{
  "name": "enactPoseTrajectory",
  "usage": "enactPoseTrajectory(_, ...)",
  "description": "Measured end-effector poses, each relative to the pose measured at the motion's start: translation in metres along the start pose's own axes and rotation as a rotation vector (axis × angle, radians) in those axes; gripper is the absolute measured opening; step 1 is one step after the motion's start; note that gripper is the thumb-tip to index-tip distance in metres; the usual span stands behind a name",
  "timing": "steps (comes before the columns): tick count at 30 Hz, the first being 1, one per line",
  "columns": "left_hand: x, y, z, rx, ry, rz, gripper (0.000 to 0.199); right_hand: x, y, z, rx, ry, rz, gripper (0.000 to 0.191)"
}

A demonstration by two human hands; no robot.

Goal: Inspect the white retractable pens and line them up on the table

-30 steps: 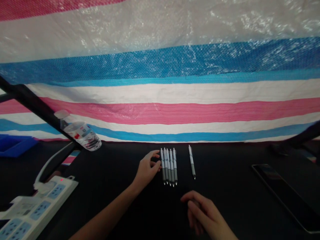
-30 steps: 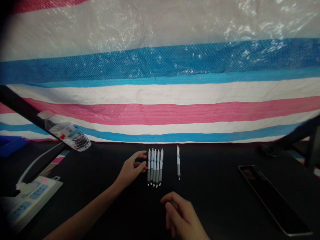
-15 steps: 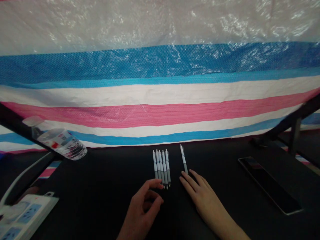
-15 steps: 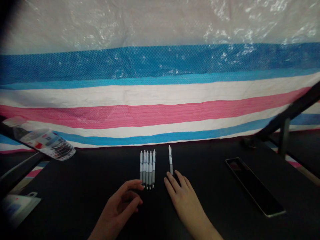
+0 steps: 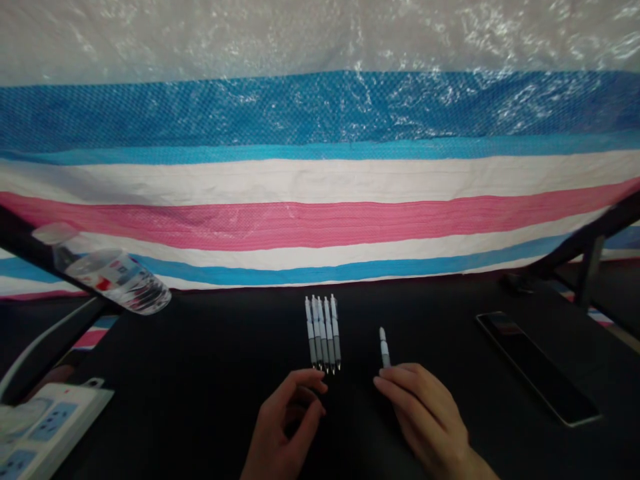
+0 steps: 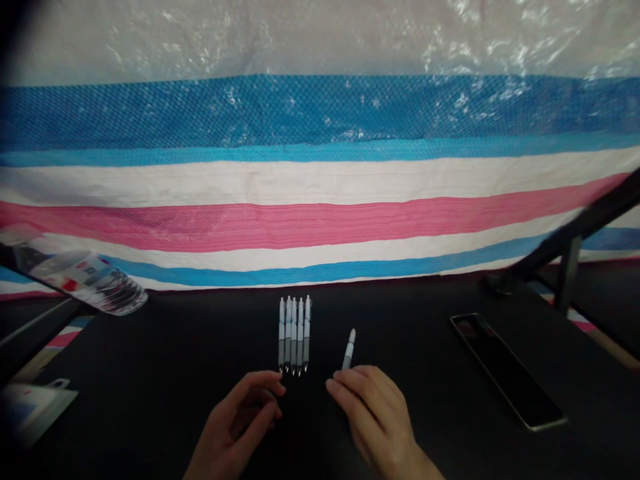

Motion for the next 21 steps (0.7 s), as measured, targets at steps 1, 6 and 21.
enactPoseTrajectory(1,0.0,-0.001,-0.001,0.007,-0.01,0.002,0.023,0.002,-0.006,-0.001,-0.019,0.03,0.066,0.037)
enactPoseTrajectory(6,0.002,-0.002,-0.011,0.045,-0.054,0.014,0.033,0.01,-0.027,0.0,-0.223,0.255,0.394,0.032)
enactPoseTrajectory(21,0.005,-0.001,-0.009,0.282,-0.09,0.046,0.031,0.036,0.058,0.012,-1.175,1.214,-0.047,0.042)
Point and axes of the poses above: each hand's wrist, its own x-axis away from the middle knuckle, its own y-axis out of the palm, z = x × y, the point moved 6 cm from there along -x, towards the middle knuckle, and after that the axes turned 5 degrees about -x, right-handed, at the moved point
